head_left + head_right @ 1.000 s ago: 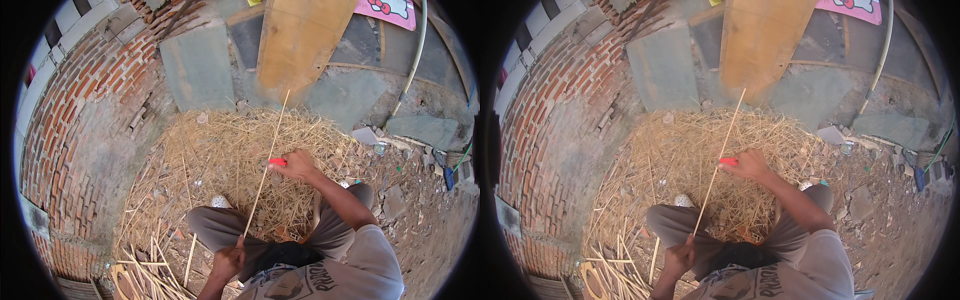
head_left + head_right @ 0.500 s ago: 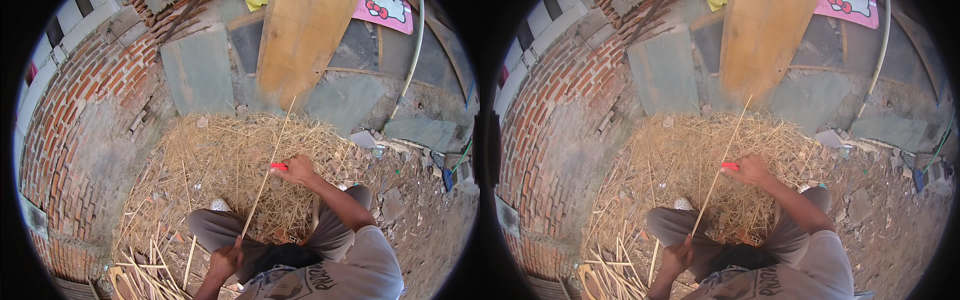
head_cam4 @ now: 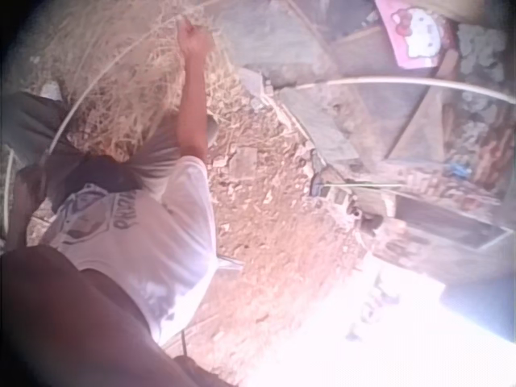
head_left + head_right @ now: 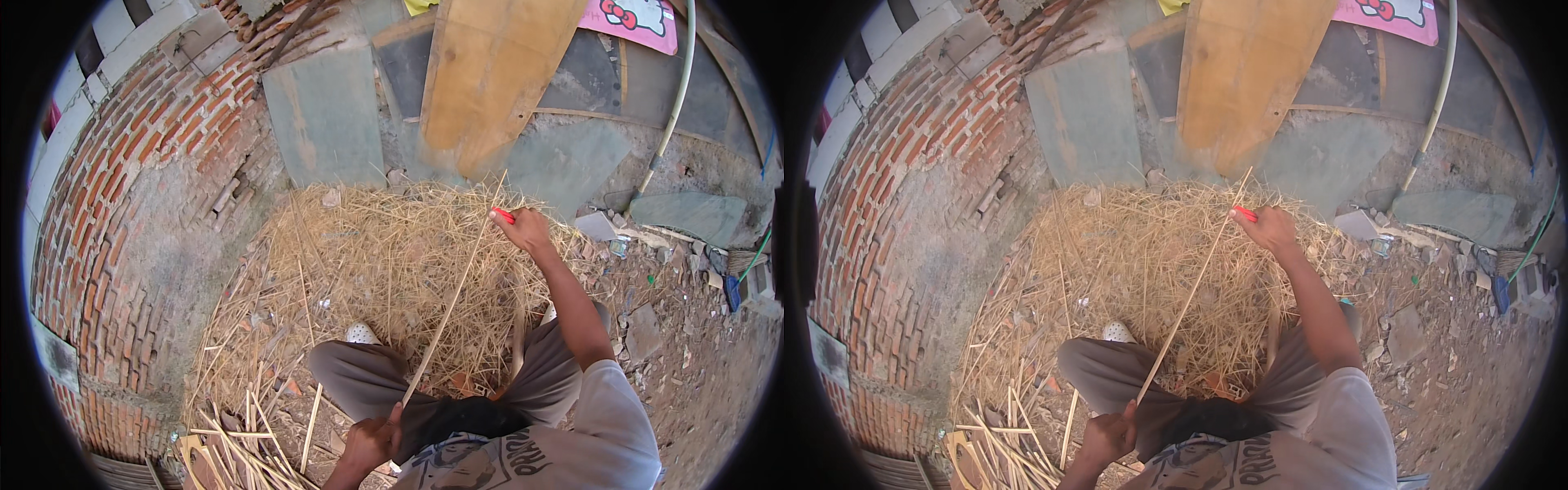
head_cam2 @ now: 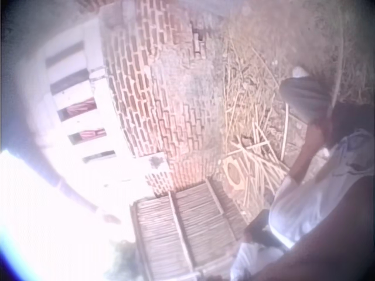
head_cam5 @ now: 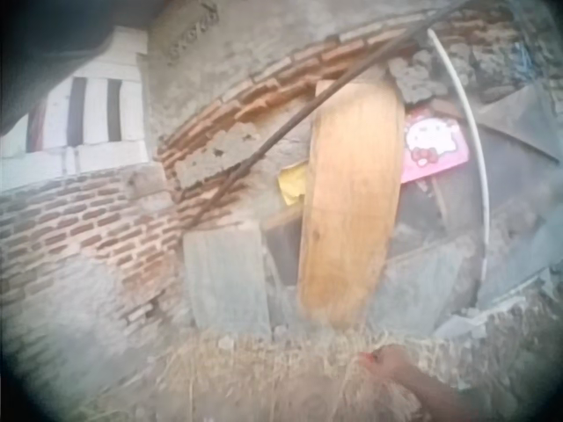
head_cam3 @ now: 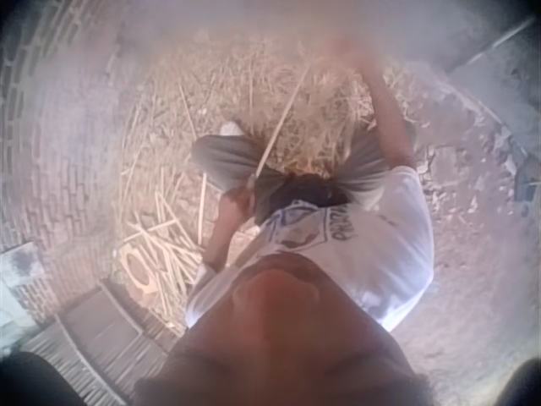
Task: The person sits on the ground and uses a red utility knife to shave a long, thin bamboo stick. They hold the stick with their left hand and repeatedly scrape the blade along its length to remove the outer layer, creating wood shavings.
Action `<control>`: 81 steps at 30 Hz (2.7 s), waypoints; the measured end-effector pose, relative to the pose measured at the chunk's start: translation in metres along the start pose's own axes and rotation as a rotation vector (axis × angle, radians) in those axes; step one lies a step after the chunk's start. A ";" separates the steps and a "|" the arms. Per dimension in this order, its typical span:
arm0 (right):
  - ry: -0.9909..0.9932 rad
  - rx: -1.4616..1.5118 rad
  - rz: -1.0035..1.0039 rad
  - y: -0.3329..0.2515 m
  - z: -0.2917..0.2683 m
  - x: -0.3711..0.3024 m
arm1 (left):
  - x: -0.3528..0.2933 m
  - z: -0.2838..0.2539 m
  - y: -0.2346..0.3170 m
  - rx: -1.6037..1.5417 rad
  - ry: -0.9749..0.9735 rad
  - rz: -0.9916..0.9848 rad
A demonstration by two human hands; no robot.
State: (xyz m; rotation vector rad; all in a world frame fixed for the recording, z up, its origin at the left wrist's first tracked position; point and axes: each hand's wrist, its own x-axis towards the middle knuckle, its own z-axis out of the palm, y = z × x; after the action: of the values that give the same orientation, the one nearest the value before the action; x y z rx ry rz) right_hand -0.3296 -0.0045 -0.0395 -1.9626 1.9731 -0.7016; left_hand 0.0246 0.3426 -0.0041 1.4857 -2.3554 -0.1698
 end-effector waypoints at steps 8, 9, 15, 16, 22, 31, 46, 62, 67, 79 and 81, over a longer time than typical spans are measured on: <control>0.180 0.028 0.135 0.027 -0.012 0.015 | -0.031 -0.014 -0.007 0.006 -0.018 0.043; 0.193 0.045 0.174 0.035 -0.014 0.019 | -0.037 -0.017 -0.009 -0.007 -0.013 0.056; 0.263 0.172 0.280 0.056 -0.012 0.028 | -0.064 -0.023 -0.012 -0.062 0.021 0.032; 0.245 0.188 0.264 0.054 -0.011 0.027 | -0.068 -0.016 -0.015 -0.105 0.033 0.007; 0.108 0.379 0.082 -0.004 -0.019 -0.004 | -0.034 0.043 0.006 -0.988 0.095 -0.575; 0.016 0.267 -0.515 -0.048 0.002 -0.053 | 0.062 0.062 0.017 -1.386 0.198 -0.618; 0.101 0.201 -0.736 -0.054 0.005 -0.063 | 0.092 0.037 0.029 -1.389 0.104 -0.771; -0.052 -0.019 -0.546 -0.052 0.018 -0.055 | 0.071 0.035 0.032 -1.350 0.038 -0.773; -0.053 0.047 -0.614 -0.058 0.028 -0.070 | 0.061 0.029 0.022 -1.294 0.010 -0.824; -0.167 0.123 -0.373 -0.048 0.033 -0.054 | 0.013 0.008 0.020 -1.185 -0.073 -0.873; -0.141 0.248 -0.333 -0.048 0.031 -0.057 | 0.005 0.018 0.011 -1.218 -0.037 -0.778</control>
State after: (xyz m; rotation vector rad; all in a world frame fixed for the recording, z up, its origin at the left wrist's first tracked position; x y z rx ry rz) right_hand -0.2702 0.0486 -0.0489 -2.1376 1.4181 -0.8156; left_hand 0.0065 0.3415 -0.0163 1.5031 -1.0333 -1.4736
